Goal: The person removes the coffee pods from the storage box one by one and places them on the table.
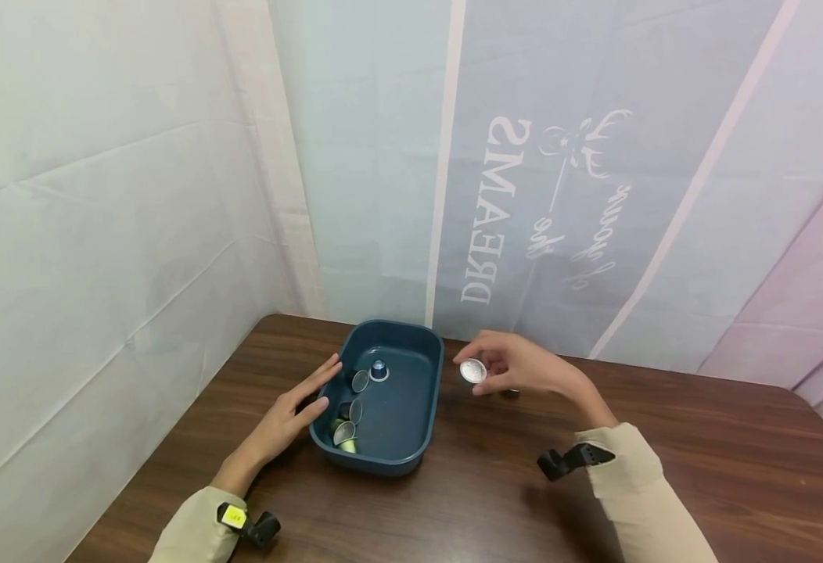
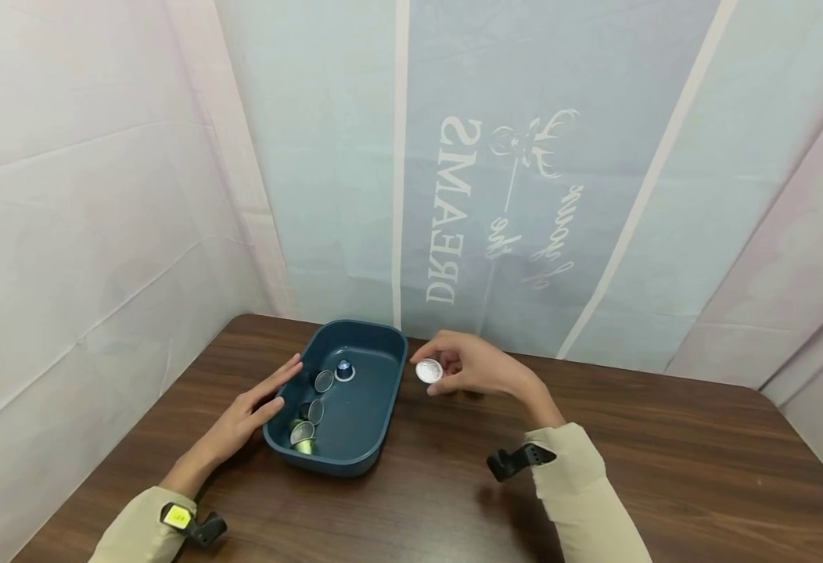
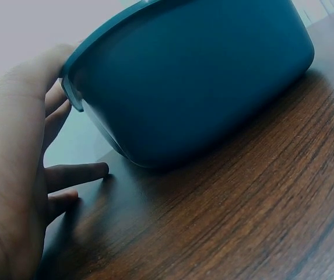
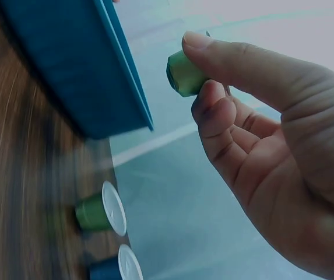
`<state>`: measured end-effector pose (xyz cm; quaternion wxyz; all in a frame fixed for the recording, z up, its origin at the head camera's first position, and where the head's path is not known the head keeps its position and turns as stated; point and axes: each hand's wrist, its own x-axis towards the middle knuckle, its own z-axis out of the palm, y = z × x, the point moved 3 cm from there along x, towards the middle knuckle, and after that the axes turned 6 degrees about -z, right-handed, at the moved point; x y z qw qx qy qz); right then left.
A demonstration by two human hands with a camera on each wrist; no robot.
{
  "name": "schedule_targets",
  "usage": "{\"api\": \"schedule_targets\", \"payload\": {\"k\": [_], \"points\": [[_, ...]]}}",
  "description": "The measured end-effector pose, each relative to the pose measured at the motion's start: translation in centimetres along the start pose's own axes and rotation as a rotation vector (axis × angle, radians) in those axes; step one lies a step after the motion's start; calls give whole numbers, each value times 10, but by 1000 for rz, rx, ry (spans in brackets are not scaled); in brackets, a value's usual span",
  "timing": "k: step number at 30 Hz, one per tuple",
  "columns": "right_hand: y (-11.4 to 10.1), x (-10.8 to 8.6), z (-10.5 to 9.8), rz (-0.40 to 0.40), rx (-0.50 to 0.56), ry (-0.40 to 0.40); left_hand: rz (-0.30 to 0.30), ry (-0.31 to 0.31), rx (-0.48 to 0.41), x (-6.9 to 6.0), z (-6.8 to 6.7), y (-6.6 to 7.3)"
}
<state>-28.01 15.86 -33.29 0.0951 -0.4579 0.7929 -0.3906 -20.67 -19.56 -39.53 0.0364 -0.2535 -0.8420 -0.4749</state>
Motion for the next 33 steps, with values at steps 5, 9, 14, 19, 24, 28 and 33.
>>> {"api": "schedule_targets", "payload": {"k": [5, 9, 14, 19, 24, 28, 33], "points": [[9, -22, -6, -2, 66, 55, 5, -3, -11, 1, 1, 1], [16, -41, -11, 19, 75, 99, 22, -9, -15, 1, 1, 0], [27, -56, -13, 7, 60, 132, 38, -6, -16, 1, 0, -2], [40, -74, -18, 38, 72, 168, 39, -7, -25, 1, 1, -3], [57, -94, -26, 157, 65, 221, 32, -6, -26, 0, 2, -2], [72, -102, -28, 200, 56, 238, 22, -7, -24, 0, 1, -1], [85, -103, -25, 233, 45, 251, 18, -6, -5, 0, 1, -1]]}}
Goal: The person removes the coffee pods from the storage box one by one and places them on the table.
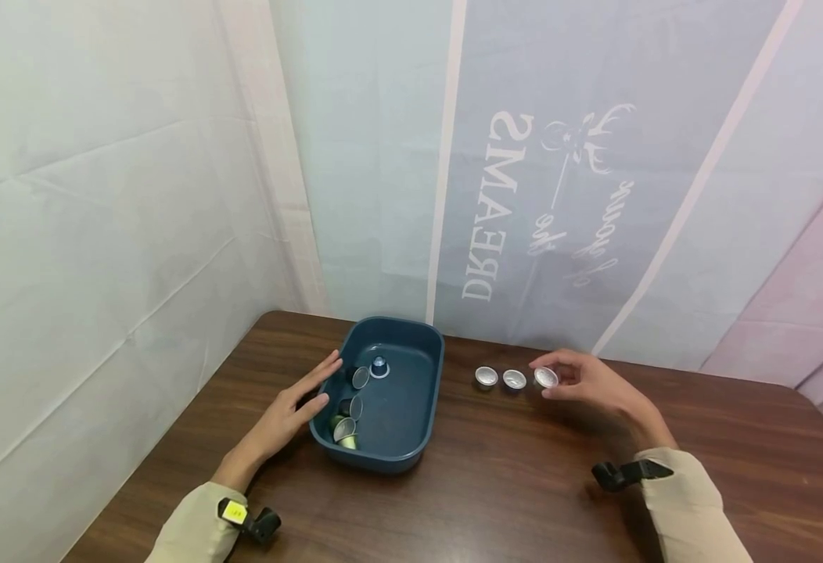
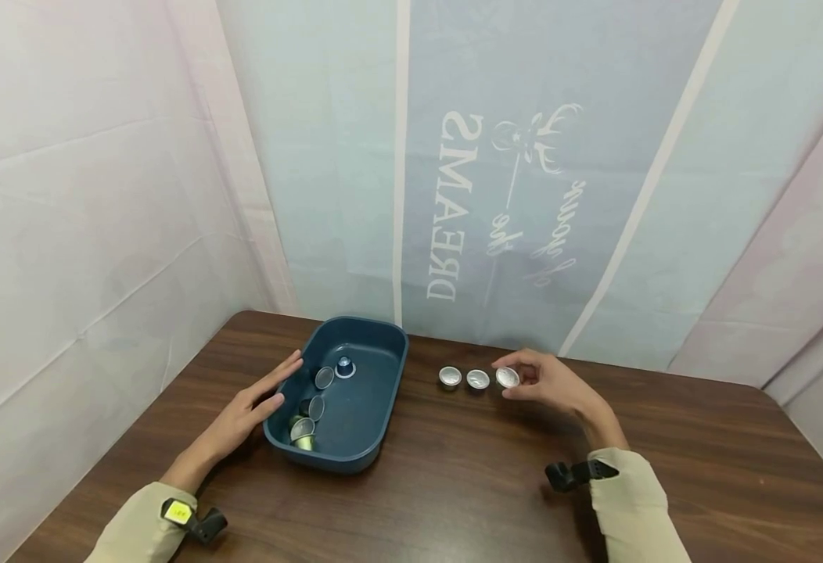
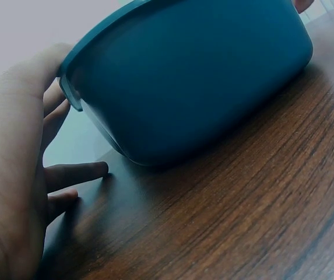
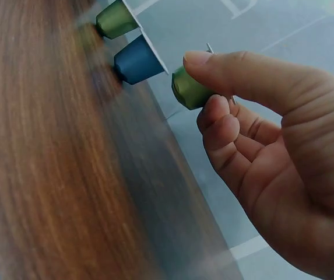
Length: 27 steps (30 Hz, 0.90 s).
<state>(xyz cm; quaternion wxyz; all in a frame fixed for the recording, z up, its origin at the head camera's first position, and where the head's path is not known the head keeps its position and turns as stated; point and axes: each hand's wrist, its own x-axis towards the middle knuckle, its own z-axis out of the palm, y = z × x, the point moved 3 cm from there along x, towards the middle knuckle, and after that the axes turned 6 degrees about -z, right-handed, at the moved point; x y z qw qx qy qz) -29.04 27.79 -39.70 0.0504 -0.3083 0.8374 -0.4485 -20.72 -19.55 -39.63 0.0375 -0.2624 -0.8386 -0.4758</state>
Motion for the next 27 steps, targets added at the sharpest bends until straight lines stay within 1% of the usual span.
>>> {"api": "schedule_targets", "payload": {"k": [4, 7, 9, 11, 16, 21, 27], "points": [[6, 0, 1, 40, -18, 16, -5, 7, 1, 2, 2, -17], [10, 0, 2, 43, -29, 18, -1, 16, 4, 3, 4, -34], [13, 0, 5, 35, -34, 16, -3, 20, 13, 2, 4, -38], [16, 1, 8, 28, -38, 9, -10, 21, 20, 2, 4, -41], [20, 1, 12, 39, -27, 5, -14, 19, 24, 1, 4, -41], [22, 0, 12, 43, 4, 13, -14, 19, 17, 1, 4, -39], [21, -3, 11, 44, 49, 12, -7, 18, 20, 1, 5, -41]]}}
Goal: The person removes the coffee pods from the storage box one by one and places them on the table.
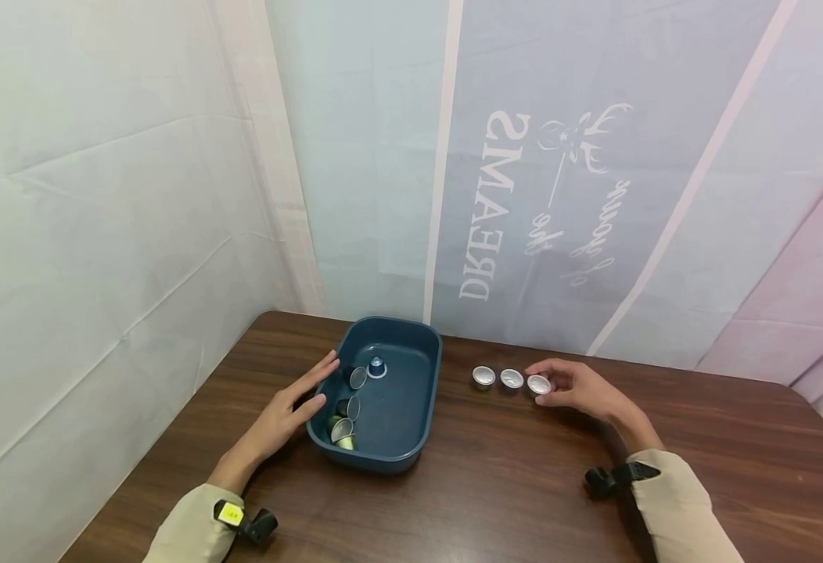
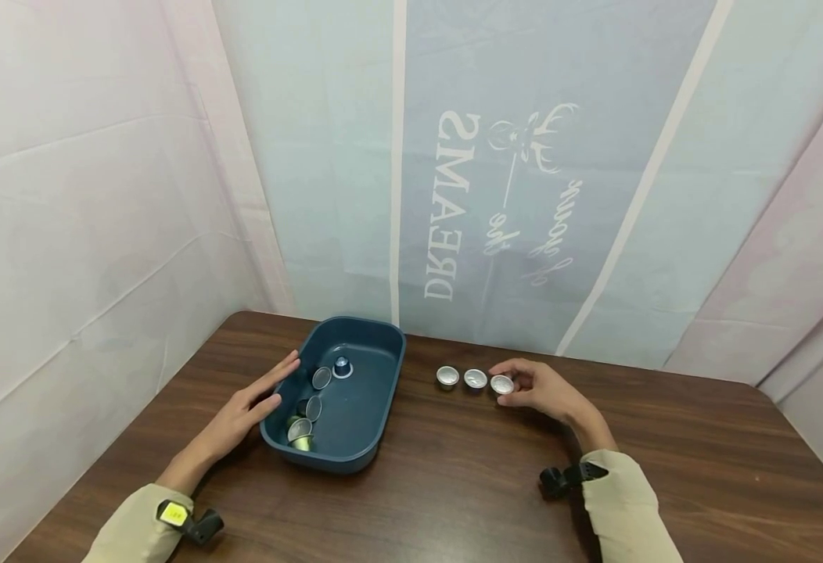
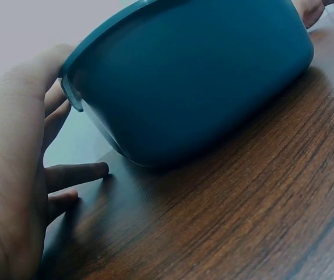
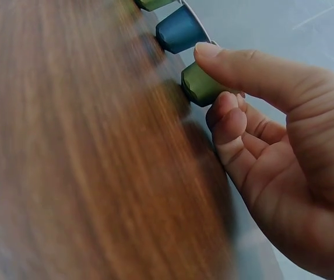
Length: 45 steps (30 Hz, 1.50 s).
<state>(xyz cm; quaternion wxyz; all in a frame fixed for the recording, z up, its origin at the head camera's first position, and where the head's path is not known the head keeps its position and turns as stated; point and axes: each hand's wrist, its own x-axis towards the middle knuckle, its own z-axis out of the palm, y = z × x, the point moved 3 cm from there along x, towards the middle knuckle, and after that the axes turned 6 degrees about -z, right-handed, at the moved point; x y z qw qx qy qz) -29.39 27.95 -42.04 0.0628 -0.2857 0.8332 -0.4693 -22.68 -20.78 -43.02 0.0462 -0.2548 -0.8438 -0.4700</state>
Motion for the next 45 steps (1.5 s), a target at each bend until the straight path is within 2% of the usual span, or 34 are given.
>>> {"api": "schedule_targets", "payload": {"k": [14, 21, 31, 38, 45], "points": [[2, -1, -1, 31, 3, 8, 0, 0, -1, 1, 0, 1], [2, -2, -7, 7, -15, 2, 3, -1, -6, 1, 0, 1], [-22, -5, -20, -23, -70, 62, 11, -4, 7, 3, 0, 0], [-51, 17, 4, -65, 14, 65, 8, 0, 10, 2, -1, 0], [-78, 35, 28, -159, 127, 26, -6, -5, 3, 1, 1, 0]]}}
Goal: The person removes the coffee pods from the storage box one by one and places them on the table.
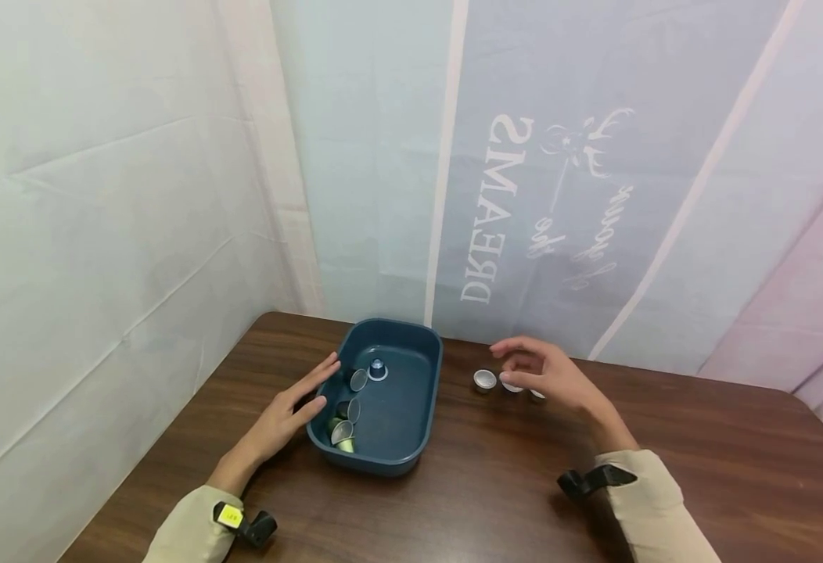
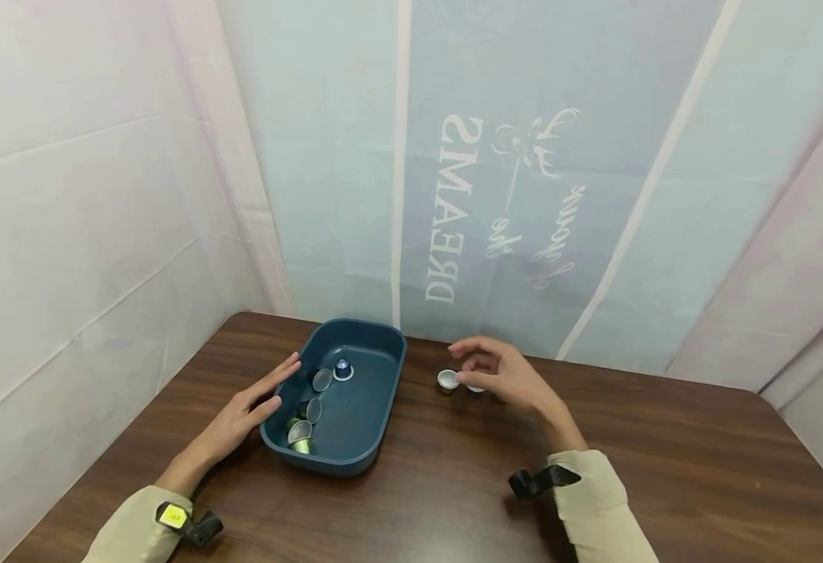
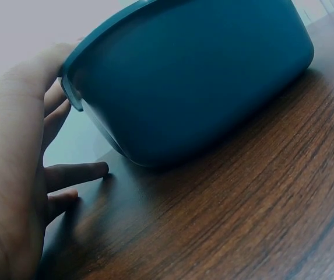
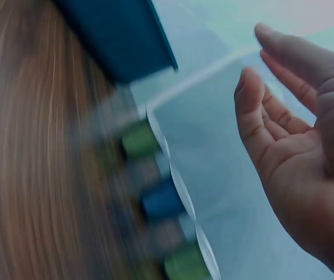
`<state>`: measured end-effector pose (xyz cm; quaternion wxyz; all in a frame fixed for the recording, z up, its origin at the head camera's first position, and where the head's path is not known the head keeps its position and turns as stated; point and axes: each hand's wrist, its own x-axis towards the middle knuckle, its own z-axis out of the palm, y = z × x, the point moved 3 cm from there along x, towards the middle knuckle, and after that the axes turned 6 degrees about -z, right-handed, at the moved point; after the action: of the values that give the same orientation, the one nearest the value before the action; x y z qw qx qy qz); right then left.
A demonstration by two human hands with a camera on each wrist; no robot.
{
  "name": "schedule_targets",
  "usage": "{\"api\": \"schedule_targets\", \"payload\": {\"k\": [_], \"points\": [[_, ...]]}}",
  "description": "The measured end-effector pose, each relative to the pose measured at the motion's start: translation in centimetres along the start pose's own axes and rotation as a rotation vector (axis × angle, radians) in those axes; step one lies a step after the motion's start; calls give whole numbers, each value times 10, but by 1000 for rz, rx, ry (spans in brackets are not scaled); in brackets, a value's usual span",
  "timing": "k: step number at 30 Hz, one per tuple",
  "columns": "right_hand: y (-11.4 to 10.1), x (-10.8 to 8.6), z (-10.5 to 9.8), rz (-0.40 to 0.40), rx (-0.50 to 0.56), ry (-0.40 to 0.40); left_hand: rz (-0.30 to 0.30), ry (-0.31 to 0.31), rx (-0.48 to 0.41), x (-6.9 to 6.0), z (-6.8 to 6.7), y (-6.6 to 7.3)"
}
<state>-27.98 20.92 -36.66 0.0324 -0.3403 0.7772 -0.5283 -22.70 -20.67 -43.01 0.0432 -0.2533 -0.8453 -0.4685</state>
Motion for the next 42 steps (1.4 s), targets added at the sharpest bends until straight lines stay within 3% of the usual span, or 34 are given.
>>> {"api": "schedule_targets", "payload": {"k": [5, 13, 23, 33, 38, 42], "points": [[-12, 18, 26, -56, 90, -65, 0, -4, -3, 1, 1, 1], [-31, 53, 74, -178, 172, -250, 19, 4, -14, 0, 1, 1], [-44, 78, 113, -160, 103, -412, -8, 8, -6, 1, 2, 2], [-42, 96, 148, -185, 123, -588, -6, -9, -29, -2, -5, 35], [-41, 103, 164, -187, 113, -695, -3, -13, -32, -2, -7, 40], [-39, 106, 172, -137, 116, -760, -18, -21, -43, -2, -7, 41]]}}
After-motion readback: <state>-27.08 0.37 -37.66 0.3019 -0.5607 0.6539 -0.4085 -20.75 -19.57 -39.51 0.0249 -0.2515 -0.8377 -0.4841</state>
